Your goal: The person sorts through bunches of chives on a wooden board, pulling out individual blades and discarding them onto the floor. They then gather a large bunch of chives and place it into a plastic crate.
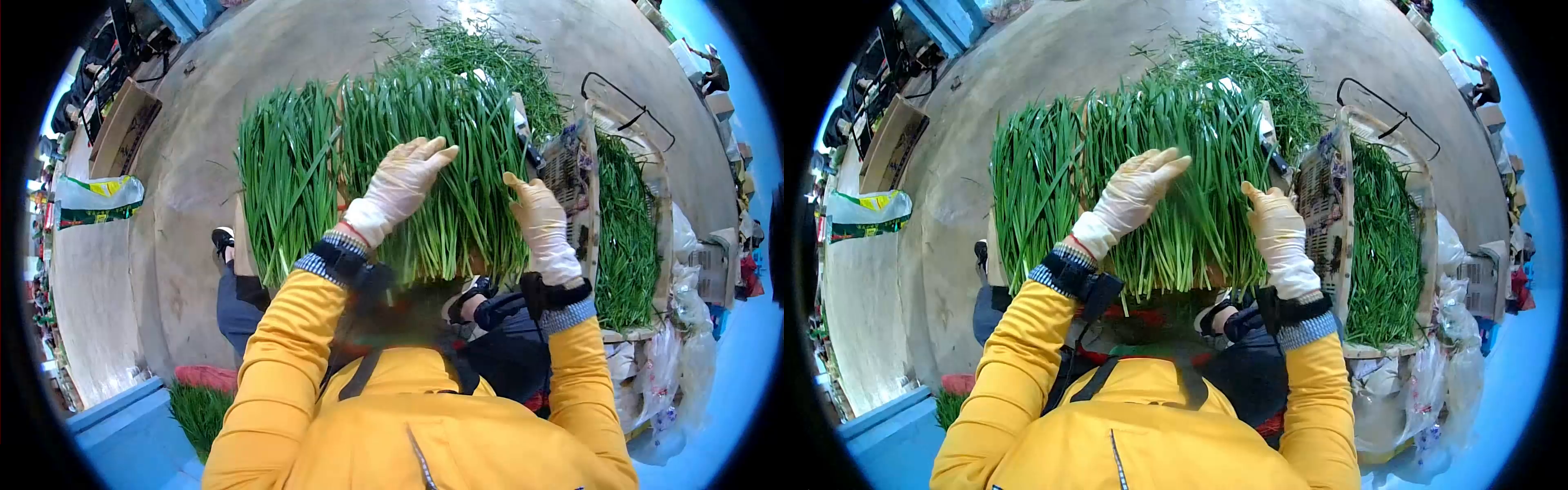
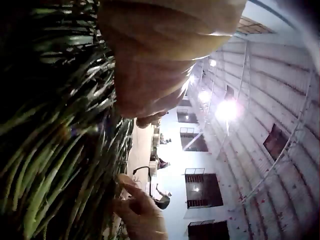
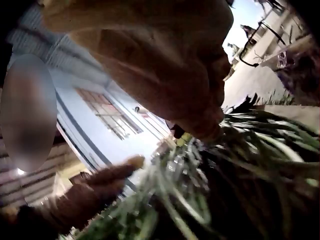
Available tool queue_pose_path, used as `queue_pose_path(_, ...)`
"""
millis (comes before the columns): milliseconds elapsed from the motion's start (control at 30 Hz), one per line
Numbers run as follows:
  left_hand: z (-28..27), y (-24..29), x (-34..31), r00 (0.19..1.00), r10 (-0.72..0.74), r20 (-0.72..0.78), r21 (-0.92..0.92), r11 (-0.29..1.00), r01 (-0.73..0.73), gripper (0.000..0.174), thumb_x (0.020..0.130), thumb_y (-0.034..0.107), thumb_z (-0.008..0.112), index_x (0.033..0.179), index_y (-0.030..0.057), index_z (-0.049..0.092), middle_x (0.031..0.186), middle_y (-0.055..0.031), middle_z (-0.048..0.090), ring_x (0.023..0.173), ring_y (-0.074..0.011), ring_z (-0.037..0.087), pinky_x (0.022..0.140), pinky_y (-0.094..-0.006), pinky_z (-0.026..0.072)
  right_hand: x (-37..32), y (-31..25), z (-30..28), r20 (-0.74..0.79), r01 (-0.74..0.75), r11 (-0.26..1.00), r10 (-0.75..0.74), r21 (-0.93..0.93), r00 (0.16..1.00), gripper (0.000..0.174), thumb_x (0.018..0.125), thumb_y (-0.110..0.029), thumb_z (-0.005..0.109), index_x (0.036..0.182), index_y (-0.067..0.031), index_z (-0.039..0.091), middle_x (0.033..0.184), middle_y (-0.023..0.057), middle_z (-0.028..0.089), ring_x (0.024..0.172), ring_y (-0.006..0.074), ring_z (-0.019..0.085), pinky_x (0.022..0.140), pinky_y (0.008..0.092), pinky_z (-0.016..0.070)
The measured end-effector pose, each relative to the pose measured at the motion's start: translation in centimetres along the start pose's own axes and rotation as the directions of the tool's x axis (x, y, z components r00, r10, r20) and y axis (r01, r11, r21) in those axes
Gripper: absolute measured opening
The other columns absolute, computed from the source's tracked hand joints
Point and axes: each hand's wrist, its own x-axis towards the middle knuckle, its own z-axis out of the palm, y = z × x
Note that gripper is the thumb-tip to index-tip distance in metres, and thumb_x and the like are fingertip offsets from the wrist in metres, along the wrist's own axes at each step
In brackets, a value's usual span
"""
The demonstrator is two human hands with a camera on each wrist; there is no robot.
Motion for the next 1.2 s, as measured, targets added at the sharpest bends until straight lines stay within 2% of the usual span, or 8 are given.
queue_pose_path(267,-0.2,-2.7,0.9,0.961,0.036,-0.274,0.061,0.998,-0.02,0.059,0.082,-0.013,0.045,0.135,0.0145,0.052,0.133,-0.0123,0.058,0.121,-0.0295,0.057,0.107,-0.0401,0.0427,-0.3,-0.5,-2.7,-0.038,0.041,0.83,-0.024,0.556,0.999,0.008,0.083,-0.003,0.066,0.091,-0.0045,0.067,0.089,0.0099,0.067,0.081,0.0243,0.065,0.073,0.0334,0.0525)
queue_pose_path(433,-3.0,0.2,-2.5,0.943,-0.063,-0.328,-0.24,0.97,-0.019,0.055,0.081,-0.013,0.049,0.129,0.0123,0.059,0.124,-0.0116,0.064,0.115,-0.0277,0.061,0.102,-0.0365,0.0472,4.0,-2.4,-13.3,0.331,-0.055,0.432,-0.596,0.9,0.732,0.011,0.087,0.001,0.062,0.096,-0.0005,0.068,0.095,0.0085,0.072,0.092,0.016,0.068,0.082,0.0266,0.0528)
queue_pose_path(567,-3.0,3.1,-4.1,0.996,-0.033,-0.084,0.121,0.992,0.043,0.051,0.082,-0.007,0.054,0.13,0.0101,0.057,0.127,-0.014,0.061,0.119,-0.0316,0.056,0.103,-0.0396,0.0423,9.5,1.3,-8.8,0.012,-0.176,0.863,0.194,0.474,0.981,0.034,0.089,-0.008,0.063,0.121,-0.0014,0.06,0.116,0.016,0.066,0.105,0.0241,0.065,0.091,0.0317,0.0504)
queue_pose_path(600,-3.1,2.2,-4.8,0.984,-0.079,-0.158,0.1,0.99,0.096,0.052,0.082,-0.007,0.054,0.131,0.0092,0.056,0.129,-0.0148,0.059,0.12,-0.0314,0.055,0.103,-0.0392,0.042,9.7,3.1,-6.1,-0.374,-0.245,0.97,0.23,0.008,0.898,0.045,0.089,-0.012,0.063,0.131,-0.0002,0.053,0.123,0.0183,0.063,0.107,0.0251,0.064,0.092,0.0332,0.0497)
queue_pose_path(667,-2.8,-0.1,-7.6,0.905,-0.216,-0.366,-0.166,0.972,0.164,0.052,0.083,-0.007,0.054,0.133,0.0057,0.053,0.132,-0.0149,0.057,0.122,-0.0311,0.053,0.107,-0.0379,0.0397,6.3,2.8,-4.8,-0.282,-0.016,0.987,0.06,0.157,0.958,0.059,0.09,-0.02,0.064,0.141,-0.002,0.042,0.129,0.0235,0.057,0.112,0.0327,0.061,0.094,0.0373,0.0478)
queue_pose_path(900,0.1,2.9,-9.6,0.364,-0.926,0.097,-0.485,0.275,0.83,0.091,0.087,0.039,0.072,0.148,-0.0061,0.022,0.15,-0.0264,0.03,0.14,-0.0332,0.031,0.115,-0.0389,0.0227,0.1,4.2,3.3,0.233,-0.418,0.797,0.349,0.437,0.908,0.112,0.079,-0.072,0.06,0.148,0.0075,0.021,0.147,0.0324,0.034,0.138,0.0408,0.034,0.114,0.0398,0.0289)
queue_pose_path(1000,1.3,3.2,-6.3,0.445,-0.896,-0.01,-0.779,0.286,0.558,0.082,0.085,0.033,0.075,0.143,-0.0064,0.032,0.142,-0.0171,0.044,0.127,-0.0247,0.044,0.108,-0.0329,0.0334,1.0,0.8,4.8,0.251,-0.359,0.796,0.265,0.487,0.931,0.12,0.075,-0.072,0.064,0.148,0.01,0.016,0.154,0.031,0.02,0.146,0.0383,0.016,0.118,0.0388,0.0163)
queue_pose_path(1200,4.0,3.4,-1.5,0.441,-0.793,0.42,-0.842,-0.16,0.515,0.049,0.083,0.03,0.078,0.116,-0.0028,0.062,0.105,-0.008,0.068,0.09,-0.0169,0.063,0.082,-0.03,0.0509,2.6,-8.5,5.2,0.433,-0.461,0.169,0.177,0.871,0.884,0.059,0.088,-0.029,0.072,0.134,-0.0027,0.044,0.112,0.0068,0.063,0.094,0.017,0.062,0.083,0.0296,0.0505)
